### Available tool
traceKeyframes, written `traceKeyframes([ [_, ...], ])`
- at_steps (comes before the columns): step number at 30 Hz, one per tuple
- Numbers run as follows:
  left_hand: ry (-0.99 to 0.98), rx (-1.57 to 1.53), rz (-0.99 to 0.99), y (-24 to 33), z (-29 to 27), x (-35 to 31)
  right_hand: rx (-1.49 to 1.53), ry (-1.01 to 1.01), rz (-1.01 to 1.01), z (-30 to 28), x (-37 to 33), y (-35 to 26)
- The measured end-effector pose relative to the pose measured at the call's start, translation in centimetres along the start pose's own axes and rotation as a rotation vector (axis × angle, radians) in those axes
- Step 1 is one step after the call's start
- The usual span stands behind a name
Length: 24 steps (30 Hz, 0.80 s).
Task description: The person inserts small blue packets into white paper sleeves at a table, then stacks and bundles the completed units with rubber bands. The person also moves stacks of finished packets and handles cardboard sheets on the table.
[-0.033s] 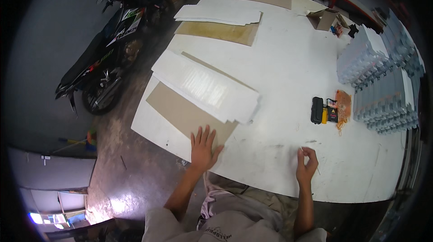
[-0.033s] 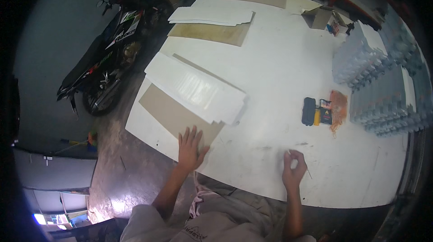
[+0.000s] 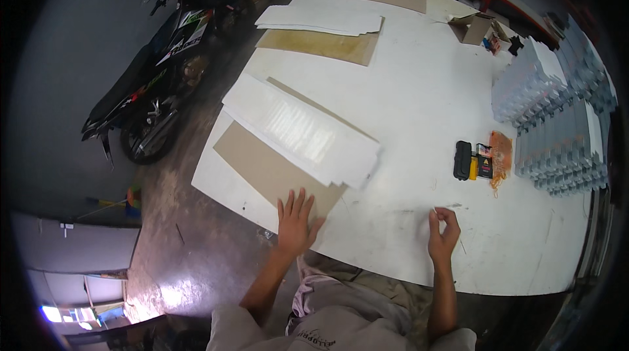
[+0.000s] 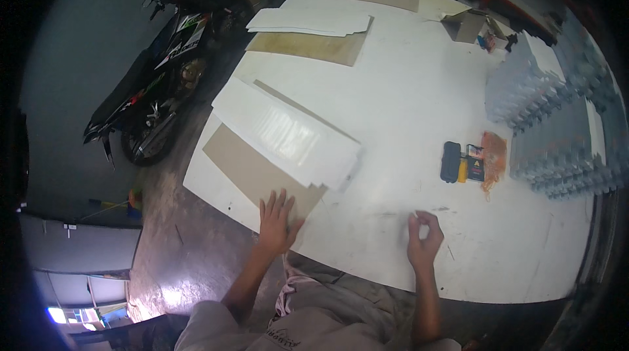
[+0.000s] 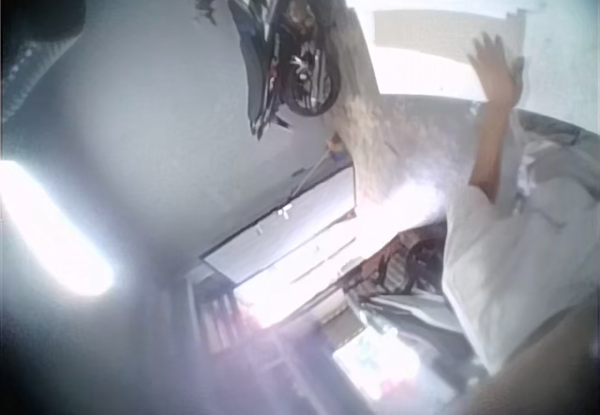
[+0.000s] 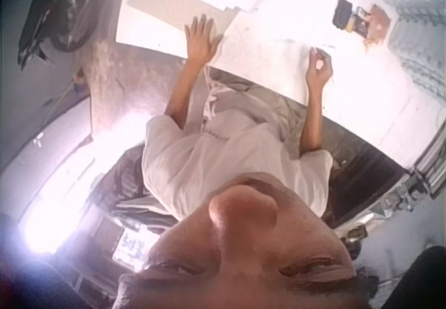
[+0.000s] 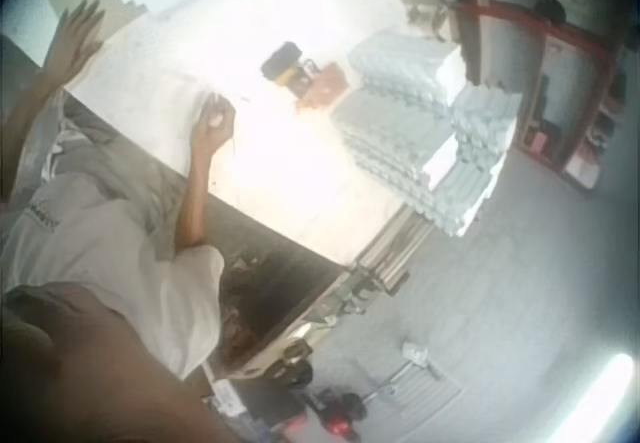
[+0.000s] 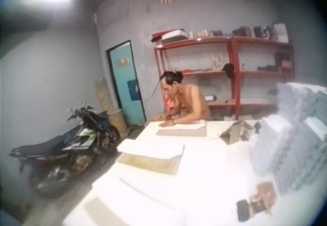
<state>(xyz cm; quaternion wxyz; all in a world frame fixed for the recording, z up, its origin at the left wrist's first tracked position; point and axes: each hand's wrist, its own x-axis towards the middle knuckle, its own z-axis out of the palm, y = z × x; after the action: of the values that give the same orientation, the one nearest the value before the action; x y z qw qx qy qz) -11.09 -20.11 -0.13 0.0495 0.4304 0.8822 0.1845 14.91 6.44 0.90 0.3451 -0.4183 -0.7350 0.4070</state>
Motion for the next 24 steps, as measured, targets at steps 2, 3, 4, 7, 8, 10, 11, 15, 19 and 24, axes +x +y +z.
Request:
traceKeyframes([
  [2, -0.019, -0.027, -0.025, 0.9, -0.1, -3.6, 0.028, -0.083, -0.057, 2.4, 2.4, -1.8],
  [3, -0.033, -0.015, -0.066, 1.5, -0.5, -5.4, 0.057, -0.147, -0.091, 3.8, 3.6, -3.2],
  [4, -0.044, -0.008, -0.106, 2.1, -0.7, -7.0, 0.063, -0.222, -0.087, 5.3, 4.7, -4.4],
  [7, -0.032, 0.030, -0.174, 3.0, -1.6, -9.8, 0.045, -0.433, -0.060, 10.4, 7.9, -6.7],
  [8, -0.003, 0.008, -0.158, 3.3, -2.4, -10.2, 0.015, -0.493, 0.014, 11.9, 8.2, -7.2],
  [10, 0.288, -0.045, -0.323, 2.7, -1.4, -11.2, -0.046, -0.615, 0.154, 14.5, 8.1, -8.1],
  [11, 0.432, -0.072, -0.400, 2.2, -0.8, -11.5, -0.073, -0.641, 0.164, 15.1, 7.9, -8.4],
  [15, 0.595, -0.658, -1.053, -0.5, -0.7, -10.8, -0.125, -0.715, 0.253, 16.4, 5.9, -9.8],
  [19, 0.569, -0.657, -1.060, -4.1, -1.5, -11.1, -0.105, -0.768, 0.291, 16.5, 4.1, -9.8],
  [24, 0.598, -0.369, -0.933, -4.9, -2.9, -10.5, 0.103, -0.814, 0.239, 16.0, 0.5, -5.3],
])
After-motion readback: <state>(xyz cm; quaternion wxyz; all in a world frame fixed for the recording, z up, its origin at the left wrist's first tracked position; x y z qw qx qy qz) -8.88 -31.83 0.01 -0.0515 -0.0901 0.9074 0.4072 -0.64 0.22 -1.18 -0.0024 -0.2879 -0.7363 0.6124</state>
